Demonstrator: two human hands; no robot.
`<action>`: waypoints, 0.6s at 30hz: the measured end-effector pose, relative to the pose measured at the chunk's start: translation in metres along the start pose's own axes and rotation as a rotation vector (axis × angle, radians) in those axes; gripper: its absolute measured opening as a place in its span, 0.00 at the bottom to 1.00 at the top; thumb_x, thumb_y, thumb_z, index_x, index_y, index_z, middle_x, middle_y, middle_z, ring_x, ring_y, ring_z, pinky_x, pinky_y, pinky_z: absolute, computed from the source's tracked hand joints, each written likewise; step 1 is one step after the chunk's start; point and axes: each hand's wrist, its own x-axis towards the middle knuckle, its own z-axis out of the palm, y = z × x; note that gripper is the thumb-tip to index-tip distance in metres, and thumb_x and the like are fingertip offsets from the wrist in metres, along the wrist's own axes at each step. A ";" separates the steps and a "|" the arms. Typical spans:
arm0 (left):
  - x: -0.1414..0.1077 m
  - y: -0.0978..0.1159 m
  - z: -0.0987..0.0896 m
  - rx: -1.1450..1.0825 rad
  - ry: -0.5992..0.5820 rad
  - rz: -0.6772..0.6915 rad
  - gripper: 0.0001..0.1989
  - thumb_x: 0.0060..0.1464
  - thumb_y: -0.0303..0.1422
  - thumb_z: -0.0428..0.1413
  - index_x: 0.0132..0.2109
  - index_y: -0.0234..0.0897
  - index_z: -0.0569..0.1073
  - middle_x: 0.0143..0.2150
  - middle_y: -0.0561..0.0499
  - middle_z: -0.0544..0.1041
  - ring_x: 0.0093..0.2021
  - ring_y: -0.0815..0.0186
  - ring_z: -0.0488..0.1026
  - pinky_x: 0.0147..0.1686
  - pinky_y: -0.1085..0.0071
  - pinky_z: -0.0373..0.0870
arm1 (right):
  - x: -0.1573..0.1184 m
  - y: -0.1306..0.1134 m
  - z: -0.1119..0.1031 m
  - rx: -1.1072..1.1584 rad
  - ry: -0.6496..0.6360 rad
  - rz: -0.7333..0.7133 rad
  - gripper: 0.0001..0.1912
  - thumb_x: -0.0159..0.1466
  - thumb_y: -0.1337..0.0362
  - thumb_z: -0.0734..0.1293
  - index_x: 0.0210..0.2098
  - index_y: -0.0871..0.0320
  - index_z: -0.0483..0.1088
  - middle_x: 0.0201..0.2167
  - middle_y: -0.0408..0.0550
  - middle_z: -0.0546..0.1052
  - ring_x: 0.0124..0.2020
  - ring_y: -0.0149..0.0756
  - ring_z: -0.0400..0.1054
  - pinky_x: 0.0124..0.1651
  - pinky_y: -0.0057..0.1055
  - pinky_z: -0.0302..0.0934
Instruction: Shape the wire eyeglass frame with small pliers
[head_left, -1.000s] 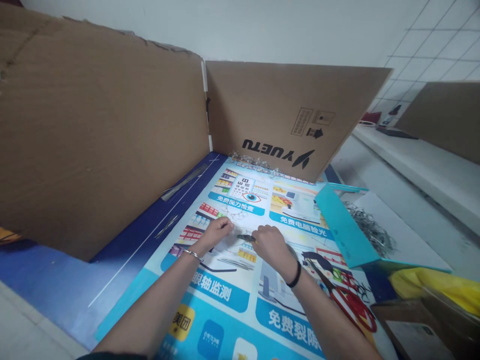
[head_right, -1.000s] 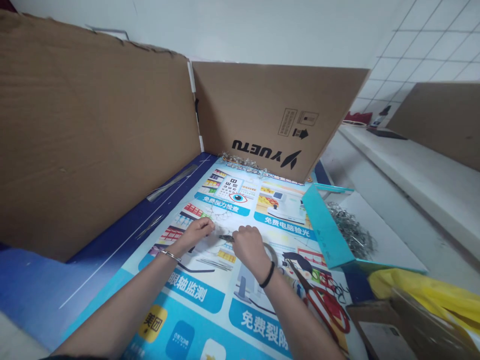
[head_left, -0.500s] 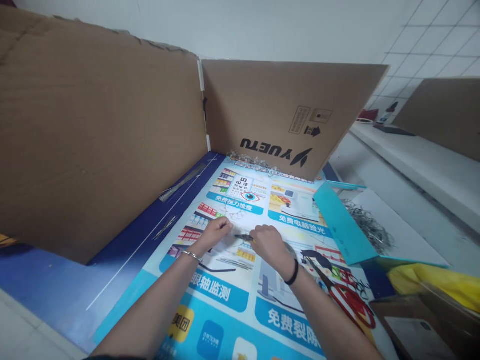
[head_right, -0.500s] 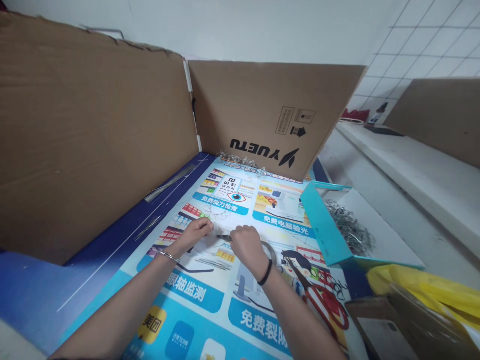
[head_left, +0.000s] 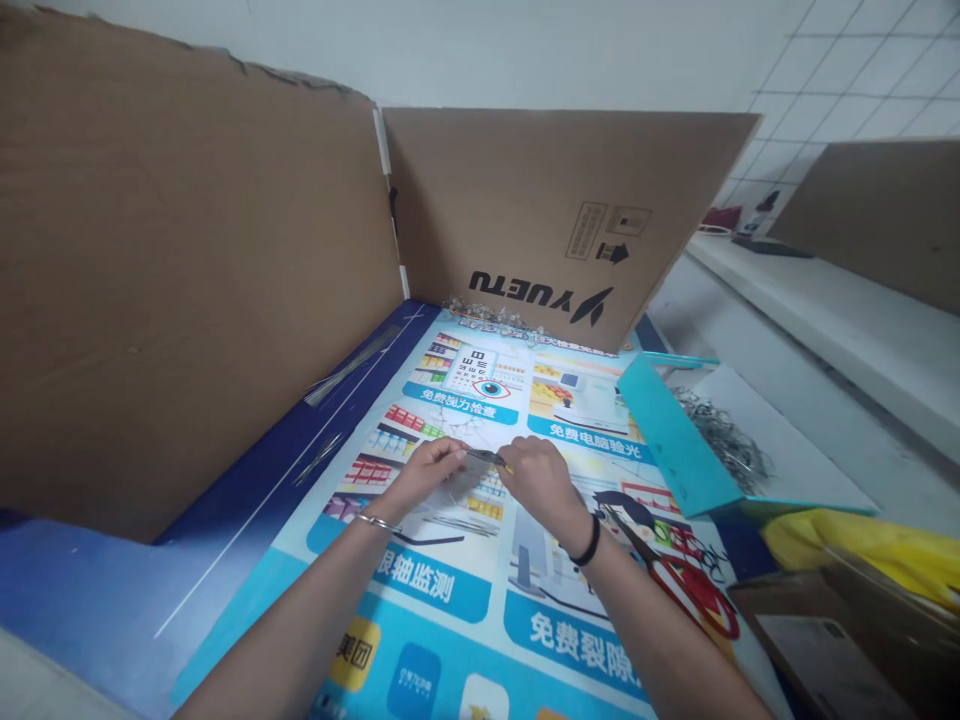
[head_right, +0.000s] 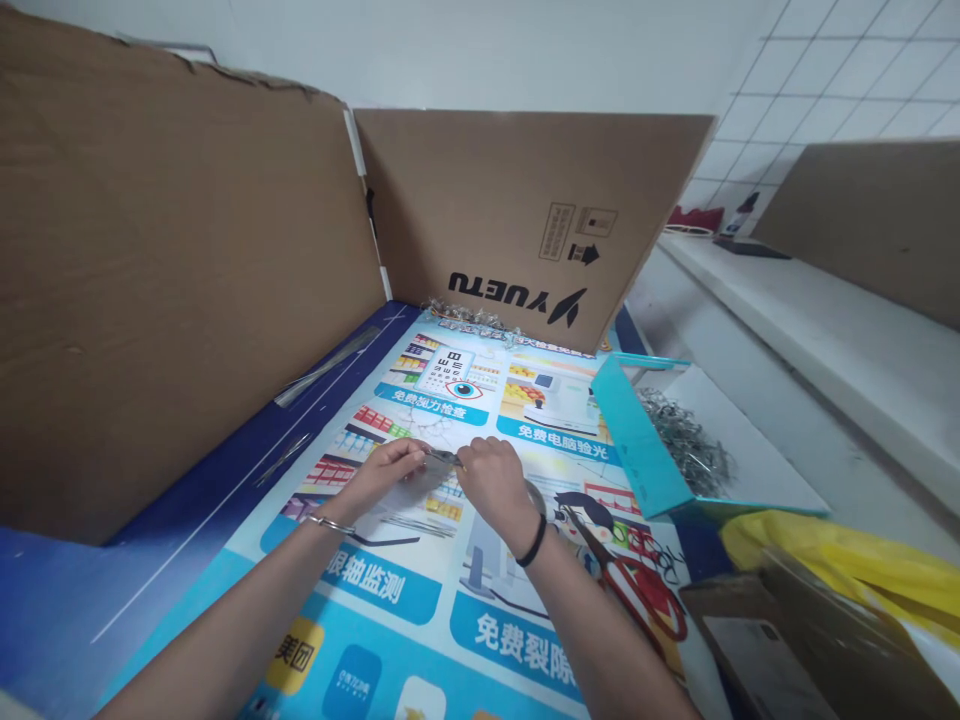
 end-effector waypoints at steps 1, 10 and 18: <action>-0.001 0.001 0.002 0.003 -0.019 0.007 0.13 0.52 0.40 0.53 0.31 0.33 0.70 0.31 0.50 0.72 0.28 0.70 0.65 0.31 0.73 0.62 | 0.000 -0.001 -0.001 0.005 -0.003 -0.007 0.07 0.61 0.63 0.62 0.33 0.56 0.71 0.31 0.47 0.72 0.36 0.36 0.63 0.39 0.32 0.47; -0.003 -0.001 0.008 -0.006 -0.034 -0.024 0.12 0.51 0.40 0.54 0.31 0.34 0.71 0.34 0.49 0.74 0.30 0.69 0.68 0.33 0.72 0.65 | -0.002 -0.004 0.001 0.014 -0.012 -0.040 0.06 0.60 0.65 0.62 0.31 0.57 0.70 0.30 0.47 0.72 0.36 0.36 0.61 0.38 0.32 0.45; -0.003 0.002 0.010 -0.058 0.039 -0.106 0.11 0.48 0.39 0.56 0.29 0.34 0.71 0.27 0.51 0.74 0.28 0.68 0.69 0.33 0.71 0.65 | -0.006 -0.004 0.003 -0.015 0.070 -0.079 0.04 0.61 0.65 0.62 0.31 0.57 0.68 0.30 0.46 0.70 0.36 0.36 0.59 0.38 0.33 0.44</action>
